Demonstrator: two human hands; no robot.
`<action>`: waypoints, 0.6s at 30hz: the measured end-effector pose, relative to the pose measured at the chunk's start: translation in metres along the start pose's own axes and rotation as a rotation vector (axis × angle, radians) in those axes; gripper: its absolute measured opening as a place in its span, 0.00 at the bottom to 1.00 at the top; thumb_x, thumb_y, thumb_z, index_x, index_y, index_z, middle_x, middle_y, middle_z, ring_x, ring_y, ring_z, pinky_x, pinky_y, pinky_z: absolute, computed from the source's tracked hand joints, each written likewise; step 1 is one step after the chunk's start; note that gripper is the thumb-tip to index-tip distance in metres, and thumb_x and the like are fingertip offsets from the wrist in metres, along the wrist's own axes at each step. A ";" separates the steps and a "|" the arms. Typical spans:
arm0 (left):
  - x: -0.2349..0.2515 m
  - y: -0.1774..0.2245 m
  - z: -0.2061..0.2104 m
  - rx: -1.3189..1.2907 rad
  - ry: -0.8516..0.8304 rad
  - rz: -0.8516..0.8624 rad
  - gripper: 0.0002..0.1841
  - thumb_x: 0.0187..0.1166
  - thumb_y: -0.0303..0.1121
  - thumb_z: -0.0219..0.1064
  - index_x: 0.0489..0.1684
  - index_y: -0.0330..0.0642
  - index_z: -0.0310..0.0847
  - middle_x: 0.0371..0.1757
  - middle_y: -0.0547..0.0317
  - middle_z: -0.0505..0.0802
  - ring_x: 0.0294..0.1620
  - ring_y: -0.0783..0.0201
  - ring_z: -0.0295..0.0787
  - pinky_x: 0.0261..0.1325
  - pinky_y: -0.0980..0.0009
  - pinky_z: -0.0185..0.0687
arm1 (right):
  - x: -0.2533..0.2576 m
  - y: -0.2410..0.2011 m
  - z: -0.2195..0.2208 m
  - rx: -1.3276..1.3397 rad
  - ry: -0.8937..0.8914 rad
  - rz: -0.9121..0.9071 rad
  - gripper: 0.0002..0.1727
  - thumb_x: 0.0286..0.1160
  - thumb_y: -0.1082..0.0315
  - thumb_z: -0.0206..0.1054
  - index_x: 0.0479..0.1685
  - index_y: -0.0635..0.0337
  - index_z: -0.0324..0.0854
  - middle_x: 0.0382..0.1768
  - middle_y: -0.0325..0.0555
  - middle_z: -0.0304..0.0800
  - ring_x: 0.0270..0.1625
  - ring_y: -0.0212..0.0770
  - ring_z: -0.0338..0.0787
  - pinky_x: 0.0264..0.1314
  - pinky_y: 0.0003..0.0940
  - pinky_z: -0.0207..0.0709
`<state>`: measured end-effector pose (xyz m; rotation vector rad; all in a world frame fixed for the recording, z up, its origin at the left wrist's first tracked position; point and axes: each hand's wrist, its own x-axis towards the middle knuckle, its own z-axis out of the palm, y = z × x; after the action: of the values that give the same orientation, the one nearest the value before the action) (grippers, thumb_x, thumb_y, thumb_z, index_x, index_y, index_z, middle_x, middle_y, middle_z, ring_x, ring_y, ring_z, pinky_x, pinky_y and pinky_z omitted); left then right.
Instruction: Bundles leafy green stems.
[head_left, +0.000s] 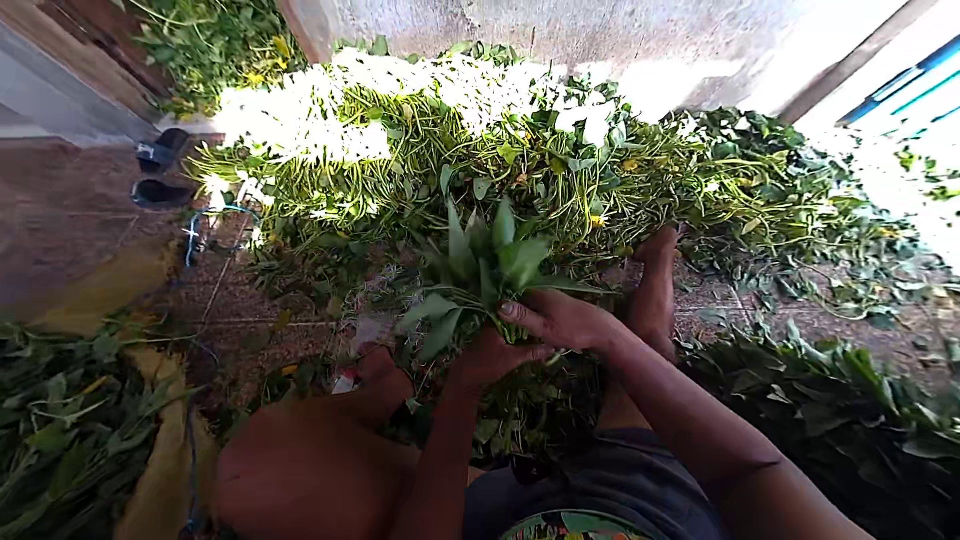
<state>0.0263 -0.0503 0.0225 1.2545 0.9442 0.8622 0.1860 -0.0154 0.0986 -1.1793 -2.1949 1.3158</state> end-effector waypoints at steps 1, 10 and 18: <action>0.000 -0.005 0.002 -0.067 -0.031 -0.037 0.32 0.59 0.25 0.85 0.64 0.27 0.75 0.52 0.58 0.93 0.56 0.75 0.90 0.67 0.74 0.85 | 0.005 -0.003 -0.003 -0.044 -0.098 0.027 0.40 0.90 0.37 0.41 0.65 0.68 0.80 0.52 0.57 0.89 0.59 0.44 0.87 0.68 0.49 0.76; 0.011 -0.010 0.002 -0.502 0.041 -0.039 0.06 0.72 0.19 0.69 0.42 0.37 0.82 0.35 0.57 0.95 0.39 0.64 0.94 0.51 0.68 0.91 | 0.066 0.168 -0.115 0.300 0.870 0.490 0.39 0.96 0.45 0.31 0.74 0.71 0.74 0.63 0.65 0.86 0.60 0.55 0.91 0.65 0.53 0.83; 0.025 -0.007 -0.024 -0.617 0.328 0.015 0.07 0.72 0.18 0.66 0.42 0.36 0.82 0.35 0.54 0.94 0.36 0.62 0.95 0.49 0.67 0.93 | 0.090 0.199 -0.165 0.021 1.011 0.629 0.25 0.84 0.61 0.61 0.69 0.75 0.76 0.62 0.75 0.84 0.67 0.71 0.84 0.70 0.70 0.72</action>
<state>0.0135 -0.0187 0.0113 0.5990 0.8284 1.2775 0.3320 0.1962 0.0049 -2.0233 -1.1125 0.6169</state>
